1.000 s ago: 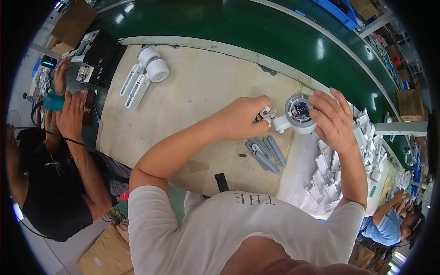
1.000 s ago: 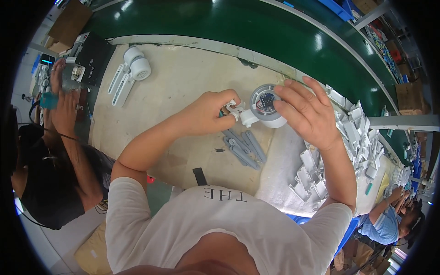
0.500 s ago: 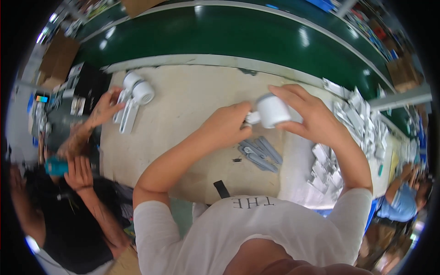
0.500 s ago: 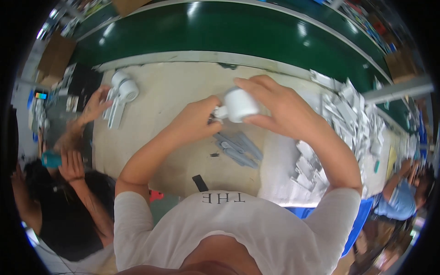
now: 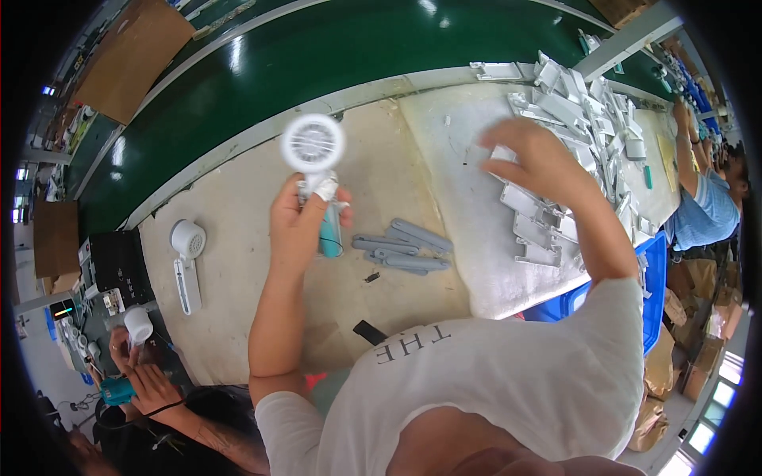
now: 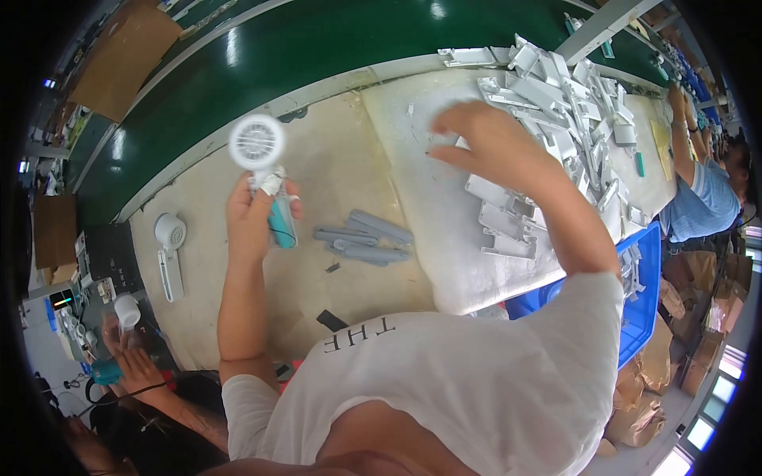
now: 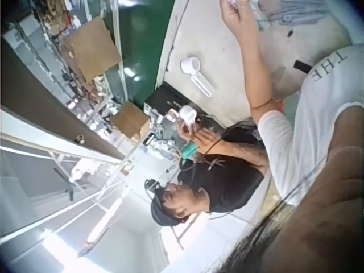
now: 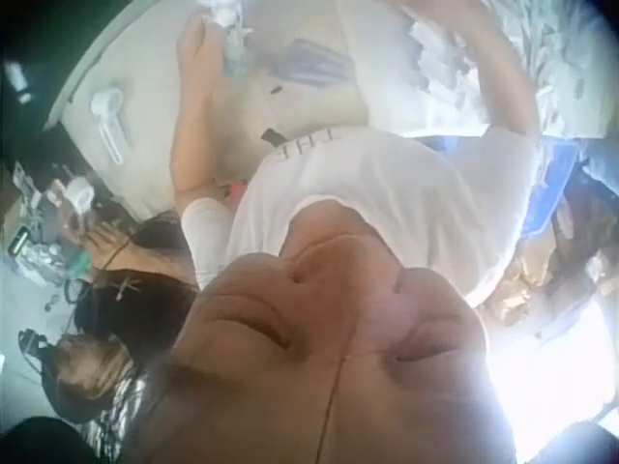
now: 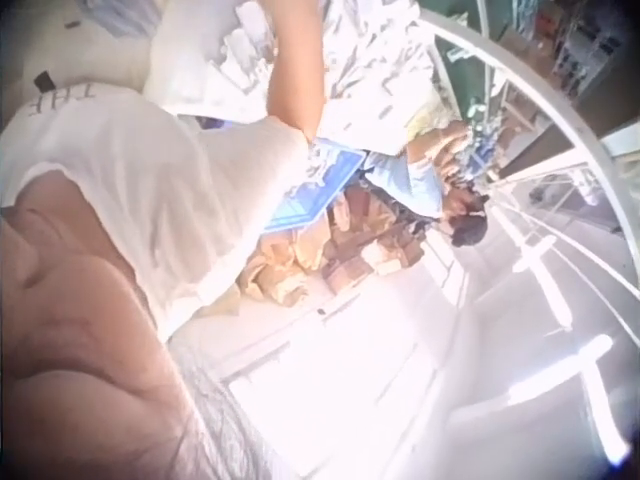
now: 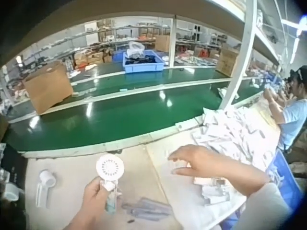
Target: The person assembles portable electric fans by hand, combining fan casings, fan motors, and plastic parts into finished fans at a factory workbench.
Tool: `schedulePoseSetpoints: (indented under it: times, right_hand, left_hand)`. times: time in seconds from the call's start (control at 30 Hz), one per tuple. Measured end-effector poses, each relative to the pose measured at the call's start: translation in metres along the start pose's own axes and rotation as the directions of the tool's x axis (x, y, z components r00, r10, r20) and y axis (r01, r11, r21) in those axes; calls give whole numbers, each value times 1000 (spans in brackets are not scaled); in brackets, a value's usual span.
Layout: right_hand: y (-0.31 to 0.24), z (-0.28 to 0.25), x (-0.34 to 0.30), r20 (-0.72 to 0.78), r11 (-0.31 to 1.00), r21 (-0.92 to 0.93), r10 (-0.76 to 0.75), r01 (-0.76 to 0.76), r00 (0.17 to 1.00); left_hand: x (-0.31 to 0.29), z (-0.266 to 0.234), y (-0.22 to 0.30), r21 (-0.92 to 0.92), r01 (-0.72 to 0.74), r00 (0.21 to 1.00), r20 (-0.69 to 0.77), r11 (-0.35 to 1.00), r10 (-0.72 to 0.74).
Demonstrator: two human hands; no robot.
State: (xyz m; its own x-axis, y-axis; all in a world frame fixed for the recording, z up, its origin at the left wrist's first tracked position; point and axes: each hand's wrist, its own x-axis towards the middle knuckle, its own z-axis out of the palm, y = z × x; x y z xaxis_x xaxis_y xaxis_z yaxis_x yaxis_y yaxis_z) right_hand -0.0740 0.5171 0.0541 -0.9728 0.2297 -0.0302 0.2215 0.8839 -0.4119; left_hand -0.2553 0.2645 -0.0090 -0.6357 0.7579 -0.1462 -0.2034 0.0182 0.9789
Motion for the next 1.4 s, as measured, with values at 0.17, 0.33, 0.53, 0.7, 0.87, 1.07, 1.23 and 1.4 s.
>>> schedulePoseSetpoints:
  times: [0.17, 0.33, 0.53, 0.7, 0.87, 1.07, 1.23, 1.4]
  right_hand:
    - [10, 37, -51, 26, 952, -273, 154, -141, 988]
    - [7, 53, -46, 20, 955, -261, 152, -141, 988]
    - [9, 52, -45, -2, 977, -124, 172, -171, 985]
    - [19, 59, -44, -160, 987, -107, 104, -122, 982]
    - [3, 42, -24, -205, 998, -34, 46, -54, 978]
    - [-9, 67, 23, -5, 764, 641, 90, -66, 996]
    - [24, 66, 28, 28, 559, 811, 258, -173, 966]
    - [8, 55, 23, -164, 958, 287, 54, -5, 985]
  left_hand:
    - [14, -4, 6, -290, -70, 995, -87, 954, 46]
    - [20, 3, -3, -377, -73, 996, 15, 923, 85]
    - [16, -8, 0, -501, -148, 988, -46, 853, 144]
    - [16, -24, 9, -220, -235, 972, -78, 947, 223]
    - [20, -34, 26, -176, -280, 953, -169, 944, 251]
    - [33, -22, 38, -367, -481, 874, -274, 796, 402]
    - [28, -28, 32, -341, -488, 857, -359, 803, 369]
    - [31, -28, 35, -353, -474, 868, -338, 807, 363]
